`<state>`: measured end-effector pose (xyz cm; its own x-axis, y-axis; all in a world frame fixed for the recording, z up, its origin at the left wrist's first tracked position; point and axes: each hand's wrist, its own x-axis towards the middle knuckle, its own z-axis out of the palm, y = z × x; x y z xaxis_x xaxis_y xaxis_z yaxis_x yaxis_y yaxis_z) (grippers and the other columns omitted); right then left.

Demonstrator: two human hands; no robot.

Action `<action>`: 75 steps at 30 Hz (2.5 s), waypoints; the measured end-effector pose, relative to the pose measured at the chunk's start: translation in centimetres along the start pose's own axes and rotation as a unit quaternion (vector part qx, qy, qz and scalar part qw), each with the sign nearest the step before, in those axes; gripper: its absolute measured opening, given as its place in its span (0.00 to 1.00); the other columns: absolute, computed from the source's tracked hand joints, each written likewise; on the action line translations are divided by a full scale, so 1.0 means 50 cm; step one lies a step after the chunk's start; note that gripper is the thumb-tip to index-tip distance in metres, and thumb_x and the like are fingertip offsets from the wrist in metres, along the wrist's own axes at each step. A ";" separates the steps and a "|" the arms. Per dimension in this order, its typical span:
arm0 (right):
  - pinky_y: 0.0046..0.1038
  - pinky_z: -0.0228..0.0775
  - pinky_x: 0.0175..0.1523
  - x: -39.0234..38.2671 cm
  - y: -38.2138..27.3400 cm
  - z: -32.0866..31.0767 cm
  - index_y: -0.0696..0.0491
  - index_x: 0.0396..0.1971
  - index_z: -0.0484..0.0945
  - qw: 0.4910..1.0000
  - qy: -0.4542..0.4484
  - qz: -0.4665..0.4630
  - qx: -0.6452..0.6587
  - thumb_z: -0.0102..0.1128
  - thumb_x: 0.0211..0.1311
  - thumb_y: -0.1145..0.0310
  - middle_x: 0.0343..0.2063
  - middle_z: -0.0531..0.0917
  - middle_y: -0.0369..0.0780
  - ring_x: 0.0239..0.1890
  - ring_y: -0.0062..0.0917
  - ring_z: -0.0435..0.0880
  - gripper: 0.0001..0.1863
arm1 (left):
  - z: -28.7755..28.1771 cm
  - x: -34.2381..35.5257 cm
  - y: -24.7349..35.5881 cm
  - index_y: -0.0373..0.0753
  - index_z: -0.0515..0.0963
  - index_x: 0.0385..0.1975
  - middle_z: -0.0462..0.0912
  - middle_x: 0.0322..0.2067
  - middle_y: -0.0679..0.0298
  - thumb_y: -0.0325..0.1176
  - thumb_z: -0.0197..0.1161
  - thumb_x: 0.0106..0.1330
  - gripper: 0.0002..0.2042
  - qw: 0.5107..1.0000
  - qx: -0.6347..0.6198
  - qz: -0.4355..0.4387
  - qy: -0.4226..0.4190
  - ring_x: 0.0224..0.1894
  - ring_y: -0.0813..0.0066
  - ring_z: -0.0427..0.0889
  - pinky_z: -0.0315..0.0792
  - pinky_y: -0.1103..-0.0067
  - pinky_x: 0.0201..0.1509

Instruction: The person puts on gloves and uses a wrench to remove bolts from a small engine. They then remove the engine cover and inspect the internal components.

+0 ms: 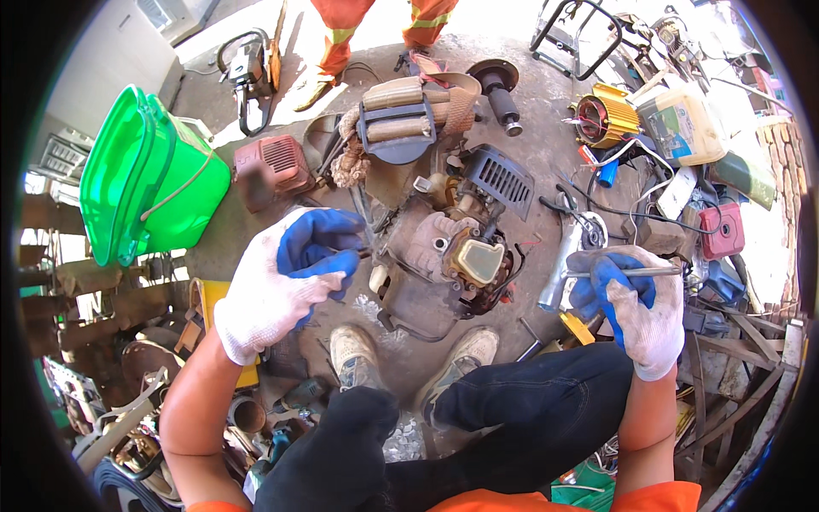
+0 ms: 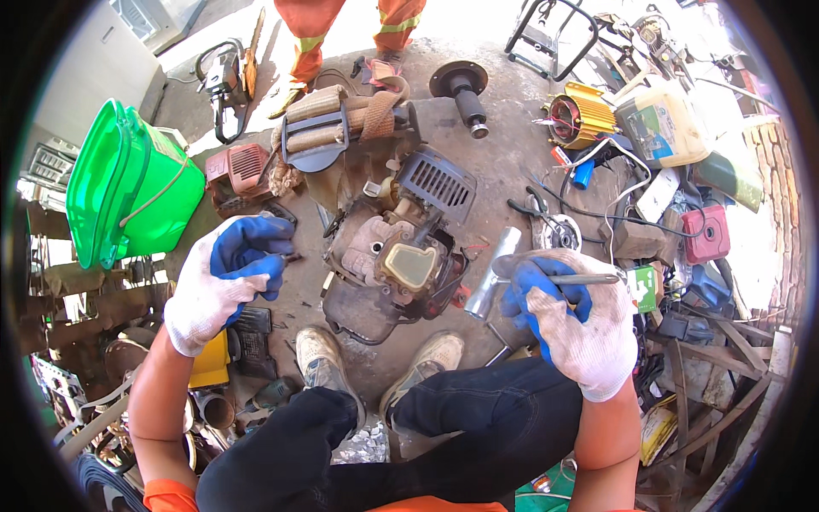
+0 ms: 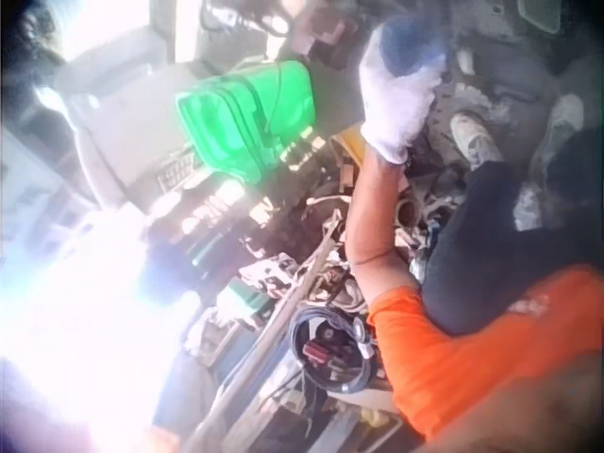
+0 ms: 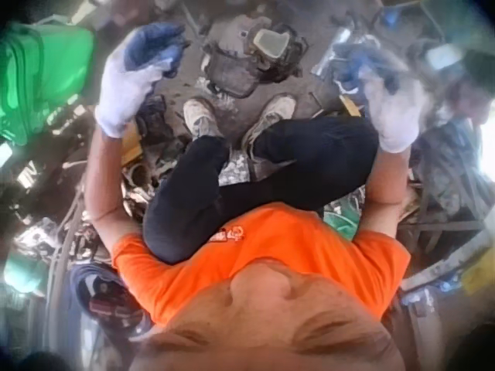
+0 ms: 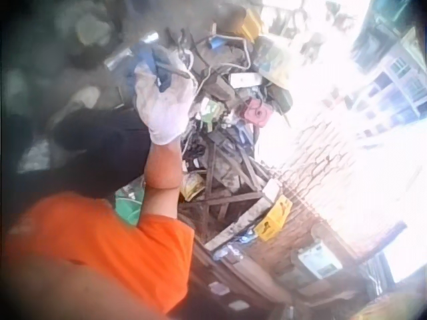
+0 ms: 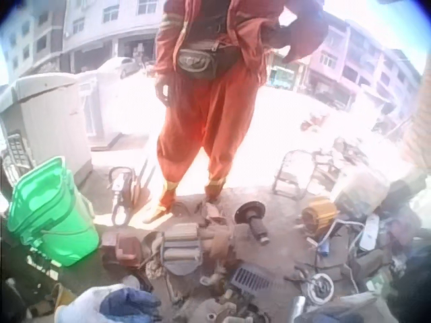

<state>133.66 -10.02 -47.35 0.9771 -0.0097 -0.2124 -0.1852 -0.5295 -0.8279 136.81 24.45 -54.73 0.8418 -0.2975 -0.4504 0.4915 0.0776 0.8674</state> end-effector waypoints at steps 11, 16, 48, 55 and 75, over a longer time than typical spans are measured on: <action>0.25 0.78 0.36 -0.045 -0.018 -0.057 0.65 0.45 0.77 0.995 -0.019 -0.062 0.078 0.60 0.63 0.65 0.32 0.86 0.44 0.29 0.23 0.85 0.18 | 0.125 0.128 0.032 0.37 0.83 0.44 0.86 0.37 0.61 0.22 0.58 0.60 0.14 0.867 0.487 0.082 -0.062 0.35 0.79 0.81 0.76 0.80 0.40; 0.21 0.76 0.33 -0.050 0.016 -0.063 0.62 0.44 0.78 0.991 -0.013 -0.071 0.115 0.62 0.65 0.65 0.27 0.84 0.40 0.29 0.21 0.85 0.16 | 0.140 0.135 -0.007 0.33 0.83 0.42 0.87 0.34 0.59 0.22 0.61 0.59 0.12 0.900 0.431 0.064 -0.002 0.35 0.78 0.82 0.77 0.78 0.42; 0.42 0.71 0.46 0.027 0.027 0.065 0.58 0.39 0.79 0.960 -0.089 -0.162 -0.209 0.55 0.64 0.65 0.34 0.79 0.52 0.40 0.46 0.80 0.12 | 0.105 0.085 -0.119 0.38 0.79 0.51 0.80 0.42 0.57 0.19 0.59 0.56 0.21 0.864 0.414 0.285 -0.006 0.47 0.63 0.79 0.75 0.73 0.52; 0.38 0.72 0.54 0.049 0.060 0.117 0.50 0.63 0.68 0.935 -0.148 -0.131 -0.295 0.49 0.66 0.62 0.49 0.78 0.51 0.48 0.44 0.80 0.25 | 0.133 0.077 -0.087 0.32 0.79 0.50 0.84 0.45 0.63 0.17 0.60 0.58 0.18 0.906 0.375 0.195 0.013 0.48 0.80 0.81 0.75 0.81 0.53; 0.40 0.75 0.49 0.061 0.083 0.126 0.54 0.53 0.75 0.932 -0.154 -0.159 -0.286 0.51 0.65 0.63 0.43 0.80 0.51 0.44 0.43 0.82 0.19 | 0.144 0.077 -0.101 0.32 0.81 0.47 0.85 0.41 0.64 0.22 0.61 0.64 0.12 0.950 0.263 0.164 0.048 0.42 0.82 0.80 0.74 0.83 0.50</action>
<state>135.21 -6.91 -54.70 0.8803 0.4230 -0.2146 0.2816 -0.8302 -0.4811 135.96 16.07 -59.34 0.9592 -0.2497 -0.1327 0.0410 -0.3413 0.9390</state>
